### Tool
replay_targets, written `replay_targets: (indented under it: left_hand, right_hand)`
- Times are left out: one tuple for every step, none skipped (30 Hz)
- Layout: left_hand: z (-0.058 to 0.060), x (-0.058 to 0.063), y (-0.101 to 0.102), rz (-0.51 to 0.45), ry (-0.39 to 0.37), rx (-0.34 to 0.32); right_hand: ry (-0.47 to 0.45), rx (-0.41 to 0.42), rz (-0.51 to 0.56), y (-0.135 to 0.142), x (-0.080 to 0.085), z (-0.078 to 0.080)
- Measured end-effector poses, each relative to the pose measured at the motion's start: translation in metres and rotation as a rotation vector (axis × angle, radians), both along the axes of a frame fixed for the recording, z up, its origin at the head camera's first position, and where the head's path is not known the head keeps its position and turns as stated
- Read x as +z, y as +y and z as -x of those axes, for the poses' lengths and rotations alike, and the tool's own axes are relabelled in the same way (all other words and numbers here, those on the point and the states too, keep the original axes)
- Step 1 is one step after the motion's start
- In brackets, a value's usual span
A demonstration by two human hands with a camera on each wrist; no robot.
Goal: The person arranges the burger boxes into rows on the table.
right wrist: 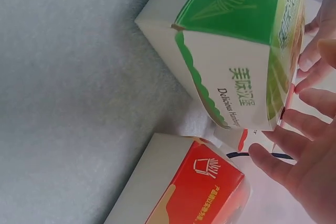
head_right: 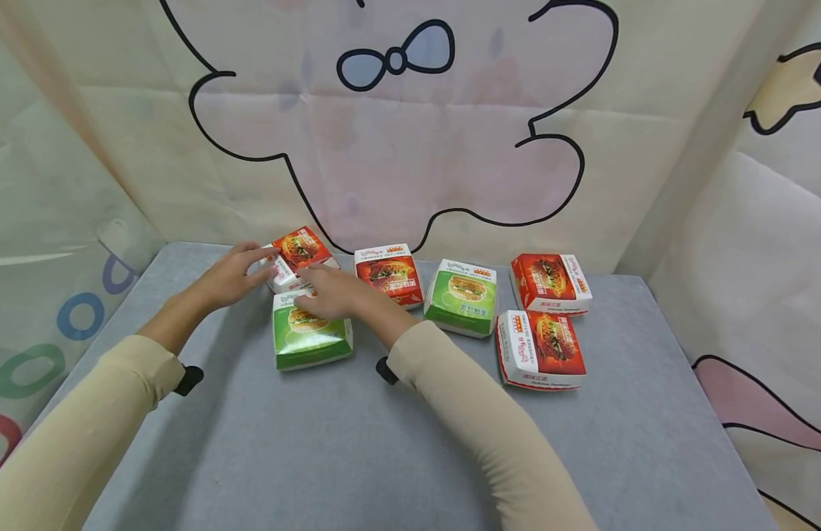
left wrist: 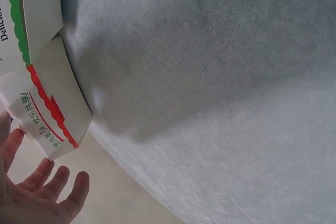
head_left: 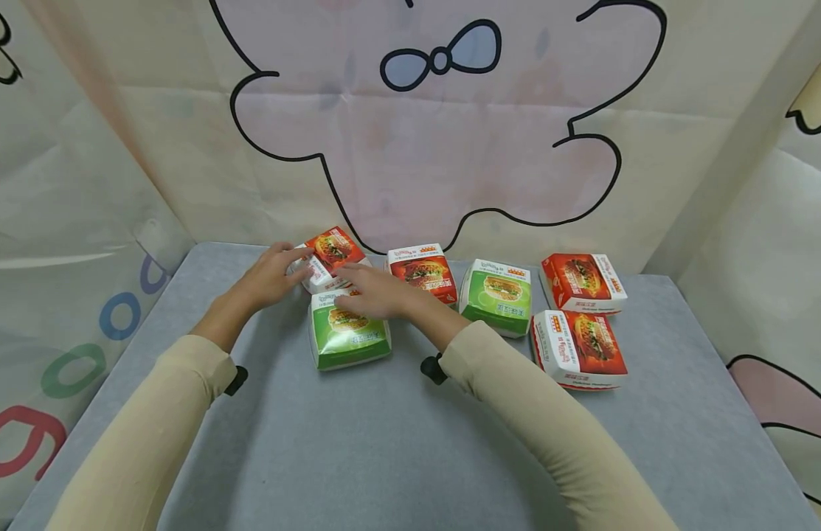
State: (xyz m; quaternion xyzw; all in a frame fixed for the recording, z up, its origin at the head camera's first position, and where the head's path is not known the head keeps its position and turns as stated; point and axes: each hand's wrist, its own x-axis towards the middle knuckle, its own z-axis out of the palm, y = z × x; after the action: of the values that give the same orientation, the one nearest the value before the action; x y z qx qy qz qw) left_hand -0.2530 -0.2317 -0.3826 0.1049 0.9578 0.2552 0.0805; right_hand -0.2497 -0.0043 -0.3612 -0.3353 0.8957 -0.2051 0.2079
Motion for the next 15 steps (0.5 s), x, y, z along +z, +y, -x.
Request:
replay_targets:
  left_hand:
    - [-0.0001, 0.0002, 0.0001, -0.003, 0.002, -0.001]
    - [-0.0004, 0.0005, 0.0001, -0.005, 0.004, -0.002]
    - [-0.0006, 0.0008, 0.0000, -0.007, 0.006, -0.001]
    - [-0.0007, 0.0010, -0.0001, -0.008, 0.009, -0.002]
    - [-0.0010, 0.0012, -0.0001, -0.010, 0.011, 0.001]
    - [-0.0011, 0.0014, -0.0001, -0.013, 0.013, 0.005]
    - [-0.0009, 0.0013, -0.0003, -0.016, 0.016, 0.009]
    - [-0.0006, 0.0012, -0.0003, -0.020, 0.021, 0.012]
    - [-0.0004, 0.0009, -0.0002, -0.025, 0.025, 0.015]
    - [-0.0002, 0.0008, -0.0001, -0.028, 0.028, 0.017]
    - [0.0000, 0.0007, 0.0000, -0.031, 0.031, 0.018]
    - [0.0005, 0.0003, 0.0000, -0.034, 0.033, 0.021]
    - [0.0008, -0.0003, 0.0002, -0.037, 0.034, 0.025]
    - [0.0008, -0.0006, 0.0004, -0.039, 0.036, 0.030]
    - [0.0008, -0.0012, 0.0002, -0.041, 0.035, 0.034]
  right_hand:
    - [-0.002, -0.001, -0.002, -0.0006, -0.0001, 0.0000]
    - [-0.003, -0.004, -0.006, -0.0010, -0.0002, 0.0001]
    - [-0.003, -0.007, -0.011, -0.0013, -0.0005, 0.0005]
    - [-0.006, -0.011, -0.014, -0.0016, -0.0011, 0.0010]
    - [-0.007, -0.012, -0.015, -0.0015, -0.0014, 0.0013]
    - [-0.008, -0.014, -0.017, -0.0014, -0.0020, 0.0019]
    - [-0.009, -0.015, -0.018, -0.0011, -0.0028, 0.0026]
    - [-0.010, -0.015, -0.019, -0.0007, -0.0032, 0.0030]
    - [-0.010, -0.015, -0.021, -0.0003, -0.0036, 0.0035]
    - [-0.013, -0.015, -0.019, 0.0004, -0.0037, 0.0036]
    - [-0.015, -0.014, -0.018, 0.0011, -0.0036, 0.0037]
    - [-0.017, -0.014, -0.018, 0.0017, -0.0037, 0.0039]
    - [-0.021, -0.014, -0.016, 0.0022, -0.0037, 0.0040]
    - [-0.025, -0.014, -0.014, 0.0027, -0.0034, 0.0039]
    - [-0.029, -0.015, -0.013, 0.0031, -0.0033, 0.0039]
